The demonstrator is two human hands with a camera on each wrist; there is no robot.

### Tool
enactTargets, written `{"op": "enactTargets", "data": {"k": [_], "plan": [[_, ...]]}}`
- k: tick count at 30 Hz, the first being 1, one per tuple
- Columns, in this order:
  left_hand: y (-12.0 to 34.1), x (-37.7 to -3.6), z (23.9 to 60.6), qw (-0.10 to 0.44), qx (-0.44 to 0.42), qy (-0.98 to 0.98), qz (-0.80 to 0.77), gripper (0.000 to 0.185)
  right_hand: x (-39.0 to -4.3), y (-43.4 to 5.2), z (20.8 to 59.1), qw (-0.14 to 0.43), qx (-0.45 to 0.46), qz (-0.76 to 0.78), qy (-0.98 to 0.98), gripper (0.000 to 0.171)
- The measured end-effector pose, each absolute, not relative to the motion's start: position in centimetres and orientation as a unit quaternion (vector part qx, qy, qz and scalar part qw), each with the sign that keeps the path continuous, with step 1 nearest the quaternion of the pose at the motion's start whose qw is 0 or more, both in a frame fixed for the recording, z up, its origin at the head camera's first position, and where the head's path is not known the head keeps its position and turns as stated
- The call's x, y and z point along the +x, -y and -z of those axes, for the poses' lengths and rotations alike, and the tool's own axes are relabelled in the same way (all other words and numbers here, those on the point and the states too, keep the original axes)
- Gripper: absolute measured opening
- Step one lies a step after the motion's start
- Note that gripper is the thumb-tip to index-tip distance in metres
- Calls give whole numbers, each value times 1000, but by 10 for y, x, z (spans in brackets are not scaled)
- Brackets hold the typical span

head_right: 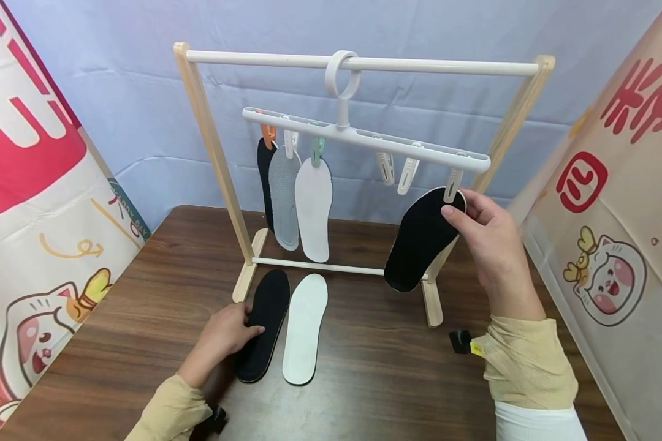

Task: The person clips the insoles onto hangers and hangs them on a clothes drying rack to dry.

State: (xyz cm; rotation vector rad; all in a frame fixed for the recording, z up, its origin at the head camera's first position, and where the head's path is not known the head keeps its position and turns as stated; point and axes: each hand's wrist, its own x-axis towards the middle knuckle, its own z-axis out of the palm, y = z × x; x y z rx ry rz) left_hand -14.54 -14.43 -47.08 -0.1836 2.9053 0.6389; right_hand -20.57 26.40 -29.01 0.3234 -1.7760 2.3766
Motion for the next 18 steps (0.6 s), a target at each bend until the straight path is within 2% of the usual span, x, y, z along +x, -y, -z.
{"op": "enactTargets", "data": {"k": [10, 15, 18], "plan": [[145, -149, 471, 101, -67, -969, -217, 52, -200, -269, 303, 75, 103, -778, 615, 22], [145, -152, 470, 110, -52, -969, -214, 32, -196, -273, 311, 74, 101, -776, 618, 23], [145, -152, 469, 116, -49, -968, -217, 29, -194, -275, 315, 75, 87, -764, 635, 23]]}}
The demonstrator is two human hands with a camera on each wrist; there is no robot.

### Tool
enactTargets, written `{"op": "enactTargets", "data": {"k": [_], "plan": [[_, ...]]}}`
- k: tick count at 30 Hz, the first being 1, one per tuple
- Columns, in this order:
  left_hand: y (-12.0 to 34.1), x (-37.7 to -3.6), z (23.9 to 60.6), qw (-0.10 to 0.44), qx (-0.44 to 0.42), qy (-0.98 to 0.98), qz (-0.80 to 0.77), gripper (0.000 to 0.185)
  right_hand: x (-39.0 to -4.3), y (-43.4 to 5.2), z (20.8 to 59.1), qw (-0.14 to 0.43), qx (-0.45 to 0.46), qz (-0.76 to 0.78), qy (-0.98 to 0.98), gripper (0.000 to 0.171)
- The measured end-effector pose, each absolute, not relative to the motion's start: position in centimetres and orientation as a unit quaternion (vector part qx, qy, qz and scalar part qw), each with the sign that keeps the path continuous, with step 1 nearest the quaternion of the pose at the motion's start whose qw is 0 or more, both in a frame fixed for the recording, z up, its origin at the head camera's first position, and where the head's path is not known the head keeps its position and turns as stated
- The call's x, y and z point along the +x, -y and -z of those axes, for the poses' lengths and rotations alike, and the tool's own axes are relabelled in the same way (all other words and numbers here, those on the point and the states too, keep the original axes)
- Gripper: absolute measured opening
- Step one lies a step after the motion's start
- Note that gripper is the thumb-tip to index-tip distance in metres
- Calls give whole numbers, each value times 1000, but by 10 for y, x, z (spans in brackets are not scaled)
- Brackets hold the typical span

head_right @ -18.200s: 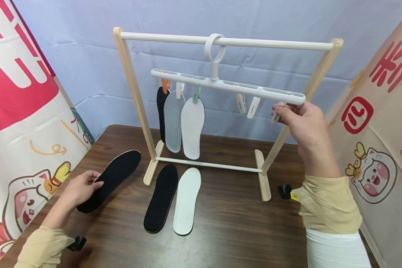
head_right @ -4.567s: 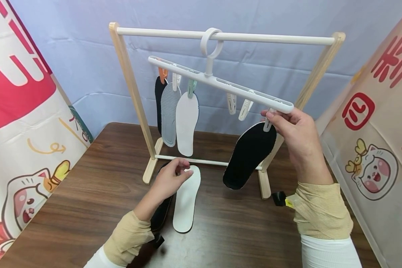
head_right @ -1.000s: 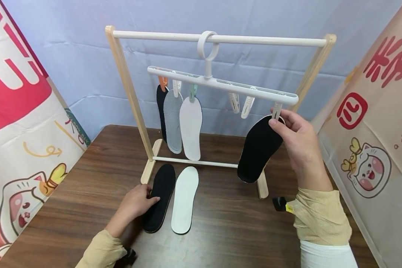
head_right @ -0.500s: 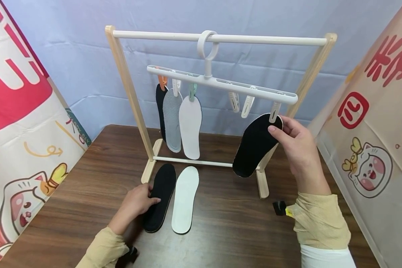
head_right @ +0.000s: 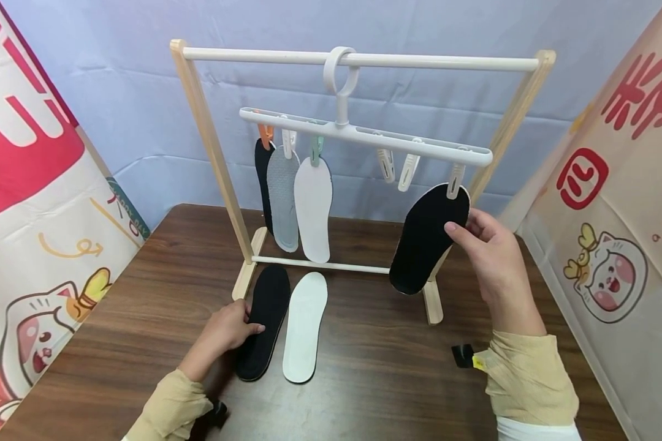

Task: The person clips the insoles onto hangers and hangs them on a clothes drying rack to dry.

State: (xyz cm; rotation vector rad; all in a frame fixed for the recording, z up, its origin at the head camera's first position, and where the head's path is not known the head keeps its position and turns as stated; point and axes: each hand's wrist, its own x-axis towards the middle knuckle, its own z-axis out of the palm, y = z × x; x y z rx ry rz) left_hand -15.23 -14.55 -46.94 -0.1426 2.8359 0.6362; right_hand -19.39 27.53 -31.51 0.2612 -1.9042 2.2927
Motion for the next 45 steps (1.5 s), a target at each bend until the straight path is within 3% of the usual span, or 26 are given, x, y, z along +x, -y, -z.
{"op": "enactTargets", "data": {"k": [18, 34, 45], "plan": [[146, -149, 465, 110, -55, -962, -245, 39, -181, -289, 349, 46, 47, -713, 698, 21], [149, -146, 463, 99, -31, -949, -297, 22, -171, -291, 382, 12, 81, -742, 666, 25], [148, -145, 462, 100, -31, -946, -307, 23, -159, -288, 388, -17, 28, -697, 716, 18]]}}
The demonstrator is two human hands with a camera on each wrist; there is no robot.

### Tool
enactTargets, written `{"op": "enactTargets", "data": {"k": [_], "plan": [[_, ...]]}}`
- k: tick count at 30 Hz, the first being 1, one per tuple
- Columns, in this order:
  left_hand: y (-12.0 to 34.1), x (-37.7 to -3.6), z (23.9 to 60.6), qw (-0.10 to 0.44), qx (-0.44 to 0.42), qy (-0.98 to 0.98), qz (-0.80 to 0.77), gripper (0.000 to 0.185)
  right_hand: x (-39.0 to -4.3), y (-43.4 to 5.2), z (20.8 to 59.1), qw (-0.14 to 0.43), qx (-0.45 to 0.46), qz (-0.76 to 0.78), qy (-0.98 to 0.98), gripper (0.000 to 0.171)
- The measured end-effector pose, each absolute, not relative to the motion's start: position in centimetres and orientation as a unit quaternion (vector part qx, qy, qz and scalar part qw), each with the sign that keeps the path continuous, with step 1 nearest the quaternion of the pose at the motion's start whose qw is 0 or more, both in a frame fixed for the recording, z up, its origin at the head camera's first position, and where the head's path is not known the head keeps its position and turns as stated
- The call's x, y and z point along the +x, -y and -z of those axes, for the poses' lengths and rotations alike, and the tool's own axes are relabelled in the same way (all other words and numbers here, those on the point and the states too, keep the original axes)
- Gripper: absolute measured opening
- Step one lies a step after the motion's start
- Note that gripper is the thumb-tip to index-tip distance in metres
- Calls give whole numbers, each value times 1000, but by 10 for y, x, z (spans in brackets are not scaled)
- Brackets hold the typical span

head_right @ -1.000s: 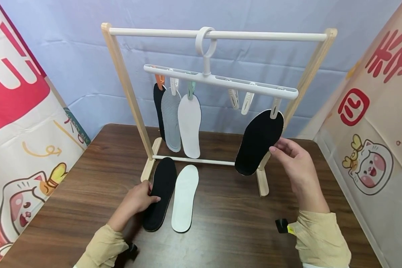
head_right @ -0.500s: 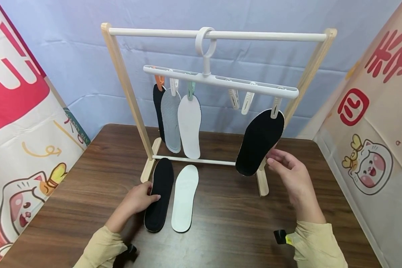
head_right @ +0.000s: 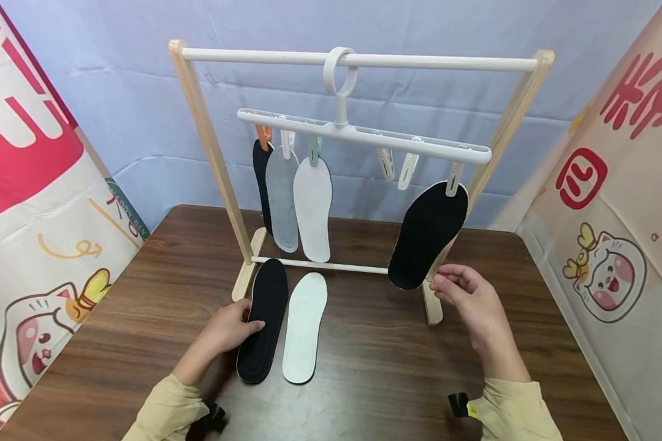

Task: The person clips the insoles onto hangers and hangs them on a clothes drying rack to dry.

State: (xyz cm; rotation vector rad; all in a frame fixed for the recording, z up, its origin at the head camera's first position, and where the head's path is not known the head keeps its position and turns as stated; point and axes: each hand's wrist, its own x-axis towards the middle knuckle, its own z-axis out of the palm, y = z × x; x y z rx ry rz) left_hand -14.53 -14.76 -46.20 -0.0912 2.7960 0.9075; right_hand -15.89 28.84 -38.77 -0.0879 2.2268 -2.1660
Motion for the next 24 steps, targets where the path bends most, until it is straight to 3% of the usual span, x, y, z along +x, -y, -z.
{"op": "enactTargets", "data": {"k": [12, 24], "plan": [[147, -145, 460, 94, -29, -944, -314, 23, -156, -278, 385, 13, -89, 701, -708, 24], [145, -142, 457, 89, -26, -938, -334, 18, -156, -268, 378, 30, -94, 691, -716, 32]]}}
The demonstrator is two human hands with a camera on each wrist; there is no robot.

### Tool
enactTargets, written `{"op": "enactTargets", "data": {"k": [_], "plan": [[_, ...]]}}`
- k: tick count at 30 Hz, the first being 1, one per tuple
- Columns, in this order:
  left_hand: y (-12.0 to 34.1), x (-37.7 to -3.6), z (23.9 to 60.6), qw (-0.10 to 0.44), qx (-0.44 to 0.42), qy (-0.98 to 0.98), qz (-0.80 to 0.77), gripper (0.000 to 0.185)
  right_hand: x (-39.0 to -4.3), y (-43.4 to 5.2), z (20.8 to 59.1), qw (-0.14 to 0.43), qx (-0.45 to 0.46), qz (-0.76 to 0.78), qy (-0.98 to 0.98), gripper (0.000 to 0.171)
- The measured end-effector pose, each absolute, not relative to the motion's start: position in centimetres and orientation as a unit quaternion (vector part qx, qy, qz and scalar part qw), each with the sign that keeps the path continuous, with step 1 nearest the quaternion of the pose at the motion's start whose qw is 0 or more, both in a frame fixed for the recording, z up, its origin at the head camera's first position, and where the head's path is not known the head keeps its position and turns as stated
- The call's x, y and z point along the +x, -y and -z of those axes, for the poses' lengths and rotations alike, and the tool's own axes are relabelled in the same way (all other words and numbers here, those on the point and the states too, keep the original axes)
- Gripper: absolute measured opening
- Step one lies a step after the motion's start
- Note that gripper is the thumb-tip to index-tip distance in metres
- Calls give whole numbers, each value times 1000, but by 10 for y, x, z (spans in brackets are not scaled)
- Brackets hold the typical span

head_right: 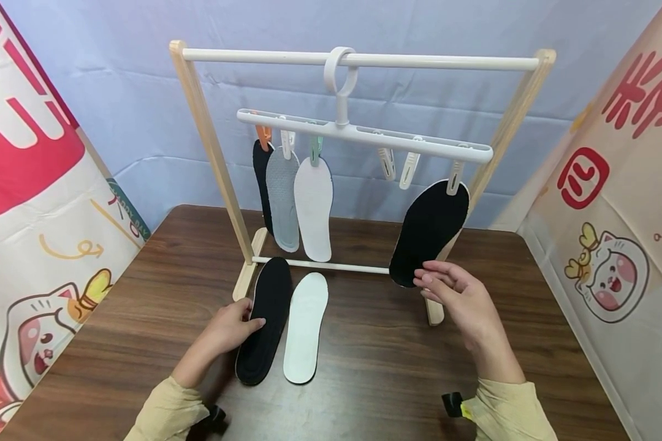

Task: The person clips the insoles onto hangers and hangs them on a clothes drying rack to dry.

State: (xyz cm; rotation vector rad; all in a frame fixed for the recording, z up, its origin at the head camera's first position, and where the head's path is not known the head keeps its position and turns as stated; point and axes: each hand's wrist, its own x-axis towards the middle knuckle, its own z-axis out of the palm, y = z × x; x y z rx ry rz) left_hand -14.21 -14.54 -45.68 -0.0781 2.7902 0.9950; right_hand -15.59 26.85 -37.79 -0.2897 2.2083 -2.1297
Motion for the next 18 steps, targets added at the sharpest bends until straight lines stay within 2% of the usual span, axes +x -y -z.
{"op": "enactTargets", "data": {"k": [18], "plan": [[142, -139, 450, 81, -21, -937, -339, 18, -162, -265, 364, 18, -141, 702, -698, 27]]}}
